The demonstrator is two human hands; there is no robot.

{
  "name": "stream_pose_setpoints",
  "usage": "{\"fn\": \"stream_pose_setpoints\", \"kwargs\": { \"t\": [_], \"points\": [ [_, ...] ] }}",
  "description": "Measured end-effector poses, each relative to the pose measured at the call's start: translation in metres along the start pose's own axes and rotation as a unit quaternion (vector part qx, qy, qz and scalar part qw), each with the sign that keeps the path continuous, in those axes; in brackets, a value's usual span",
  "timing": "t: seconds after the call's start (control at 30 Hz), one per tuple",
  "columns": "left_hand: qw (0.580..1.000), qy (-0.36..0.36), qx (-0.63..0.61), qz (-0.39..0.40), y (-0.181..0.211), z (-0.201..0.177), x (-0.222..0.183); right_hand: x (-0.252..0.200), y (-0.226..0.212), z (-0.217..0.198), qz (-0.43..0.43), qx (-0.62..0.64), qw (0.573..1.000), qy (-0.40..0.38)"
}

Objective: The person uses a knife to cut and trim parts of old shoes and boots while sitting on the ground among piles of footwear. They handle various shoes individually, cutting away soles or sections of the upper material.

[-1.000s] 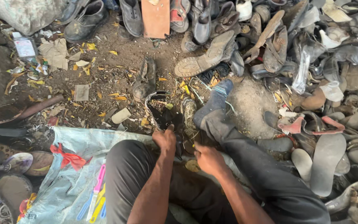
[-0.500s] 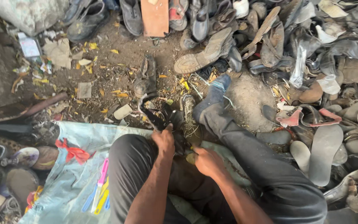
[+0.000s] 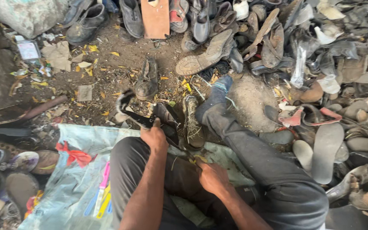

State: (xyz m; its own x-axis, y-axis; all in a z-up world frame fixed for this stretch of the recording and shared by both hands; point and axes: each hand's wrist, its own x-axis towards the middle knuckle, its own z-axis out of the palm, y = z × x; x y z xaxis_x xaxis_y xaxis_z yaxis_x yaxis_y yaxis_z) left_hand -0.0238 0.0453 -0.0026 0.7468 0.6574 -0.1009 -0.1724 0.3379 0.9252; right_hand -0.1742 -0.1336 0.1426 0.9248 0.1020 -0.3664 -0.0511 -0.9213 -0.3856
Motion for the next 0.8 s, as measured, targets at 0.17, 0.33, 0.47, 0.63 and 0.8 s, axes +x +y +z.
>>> {"fn": "stream_pose_setpoints", "kwargs": {
  "t": [0.17,0.33,0.47,0.63,0.8],
  "points": [
    [0.986,-0.049,0.151,0.052,0.01,0.01,-0.006,-0.015,0.019,0.009,0.069,0.107,0.991,0.053],
    [0.915,-0.196,0.351,0.014,-0.008,0.033,-0.018,-0.025,0.077,0.038,0.164,0.183,0.957,0.154],
    [0.906,-0.23,0.351,-0.05,-0.015,0.035,-0.022,-0.02,0.094,0.067,0.101,0.295,0.942,0.126],
    [0.891,-0.263,0.369,-0.024,-0.019,0.035,-0.02,0.002,0.084,0.061,0.084,0.339,0.93,0.116],
    [0.847,-0.315,0.427,0.029,-0.03,0.034,-0.025,0.023,0.074,0.044,0.16,0.333,0.928,0.041]
  ]
}}
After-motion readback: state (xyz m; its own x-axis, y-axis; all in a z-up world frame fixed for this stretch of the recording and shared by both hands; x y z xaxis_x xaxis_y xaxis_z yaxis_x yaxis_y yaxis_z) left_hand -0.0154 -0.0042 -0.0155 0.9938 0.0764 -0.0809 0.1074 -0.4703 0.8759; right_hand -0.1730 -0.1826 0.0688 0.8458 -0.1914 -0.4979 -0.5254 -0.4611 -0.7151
